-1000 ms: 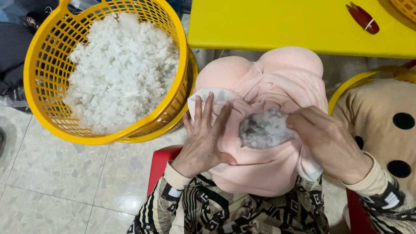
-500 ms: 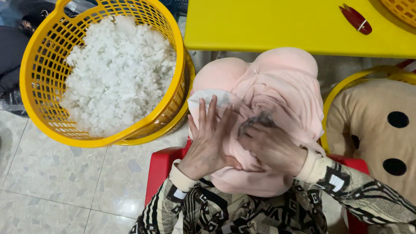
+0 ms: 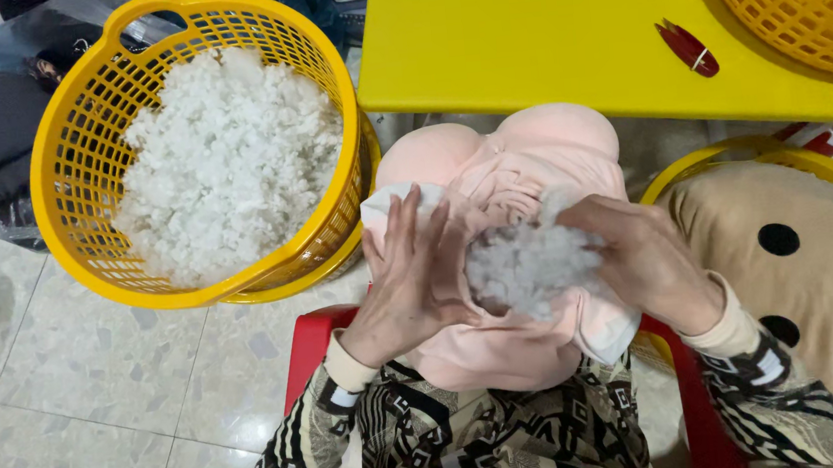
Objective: The person repeatedly takes handfuls of white synthetic stuffing from a yellow basket and pushes it into the opening of a pink plush toy held on their lap. The person works by hand, repeatedly filling the toy's interior.
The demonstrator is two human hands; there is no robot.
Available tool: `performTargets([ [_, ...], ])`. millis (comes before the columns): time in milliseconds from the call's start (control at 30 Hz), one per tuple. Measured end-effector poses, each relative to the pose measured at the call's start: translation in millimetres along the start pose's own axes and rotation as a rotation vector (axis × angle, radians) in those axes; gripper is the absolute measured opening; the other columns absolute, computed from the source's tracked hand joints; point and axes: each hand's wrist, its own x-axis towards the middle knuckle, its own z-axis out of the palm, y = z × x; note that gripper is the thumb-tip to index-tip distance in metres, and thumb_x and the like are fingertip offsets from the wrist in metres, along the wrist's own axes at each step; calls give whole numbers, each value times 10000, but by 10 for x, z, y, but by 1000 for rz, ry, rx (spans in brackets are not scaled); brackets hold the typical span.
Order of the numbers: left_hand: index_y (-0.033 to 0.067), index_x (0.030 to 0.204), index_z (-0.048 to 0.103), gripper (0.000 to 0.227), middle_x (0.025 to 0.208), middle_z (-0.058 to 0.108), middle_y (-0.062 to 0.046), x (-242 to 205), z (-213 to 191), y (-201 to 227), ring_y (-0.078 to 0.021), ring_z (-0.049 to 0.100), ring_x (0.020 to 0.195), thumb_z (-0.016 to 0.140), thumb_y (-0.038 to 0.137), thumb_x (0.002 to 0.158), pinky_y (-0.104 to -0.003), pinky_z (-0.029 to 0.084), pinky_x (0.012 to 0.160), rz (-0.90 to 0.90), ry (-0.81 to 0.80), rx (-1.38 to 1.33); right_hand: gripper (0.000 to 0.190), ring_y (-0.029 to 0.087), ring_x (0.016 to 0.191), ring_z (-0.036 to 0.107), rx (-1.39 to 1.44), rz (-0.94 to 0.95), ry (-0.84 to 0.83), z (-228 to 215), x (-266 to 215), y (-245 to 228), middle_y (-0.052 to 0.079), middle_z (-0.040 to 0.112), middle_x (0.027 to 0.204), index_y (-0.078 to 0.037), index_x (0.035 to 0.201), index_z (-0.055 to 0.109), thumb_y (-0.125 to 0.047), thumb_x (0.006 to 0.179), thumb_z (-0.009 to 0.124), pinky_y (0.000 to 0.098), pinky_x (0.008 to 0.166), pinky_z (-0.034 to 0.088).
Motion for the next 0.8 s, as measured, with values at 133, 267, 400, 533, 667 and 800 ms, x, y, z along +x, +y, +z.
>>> performTargets([
  [133, 122, 1592, 251, 1286, 1675, 74, -295, 93, 223, 228, -552, 45, 1567, 909, 581, 588, -810, 90, 1177, 319, 144, -122, 464, 202, 747, 694, 122, 16, 13, 204, 25, 90, 117, 700, 886, 28, 1034, 704, 137, 584, 684, 310, 645, 522],
  [267, 190, 1603, 290, 1072, 1683, 178, -270, 348, 515, 250, -517, 189, 1593, 860, 517, 757, -670, 235, 1288, 566, 268, -88, 484, 172, 688, 596, 497, 451, -105, 452, 69, 259, 82, 671, 869, -28, 1168, 660, 163, 733, 567, 313, 575, 465],
  [400, 283, 1645, 400, 819, 1651, 375, -175, 450, 643, 171, -366, 455, 1506, 808, 134, 950, -378, 481, 1224, 434, 269, 134, 636, 118, 1007, 532, 581, 158, -95, 610, 5, 429, 67, 542, 1108, -15, 1320, 514, 169, 714, 572, 258, 808, 472],
  [533, 118, 1513, 434, 929, 1425, 511, -199, 414, 608, 175, -399, 568, 1305, 893, 163, 706, -447, 522, 1071, 441, 252, -260, 692, 156, 1108, 502, 603, 172, -159, 530, -57, 466, 77, 490, 1231, -54, 1405, 394, 138, 805, 682, 294, 908, 465],
  [667, 88, 1341, 555, 792, 1282, 631, -145, 409, 496, 210, -325, 654, 1194, 816, 1, 598, -381, 551, 1021, 308, 300, -512, 798, 224, 1318, 510, 821, 60, -159, 315, -44, 336, 120, 450, 1393, -78, 1542, 318, 106, 853, 677, 378, 1093, 480],
  [800, 70, 1288, 586, 467, 1239, 637, -120, 434, 550, 310, -275, 660, 1136, 743, -50, 865, -327, 567, 1001, 124, 417, -932, 1140, 300, 1464, 334, 703, -37, -124, 417, -60, 146, 184, 291, 1578, -66, 1597, 59, -22, 734, 802, 463, 1151, 360],
])
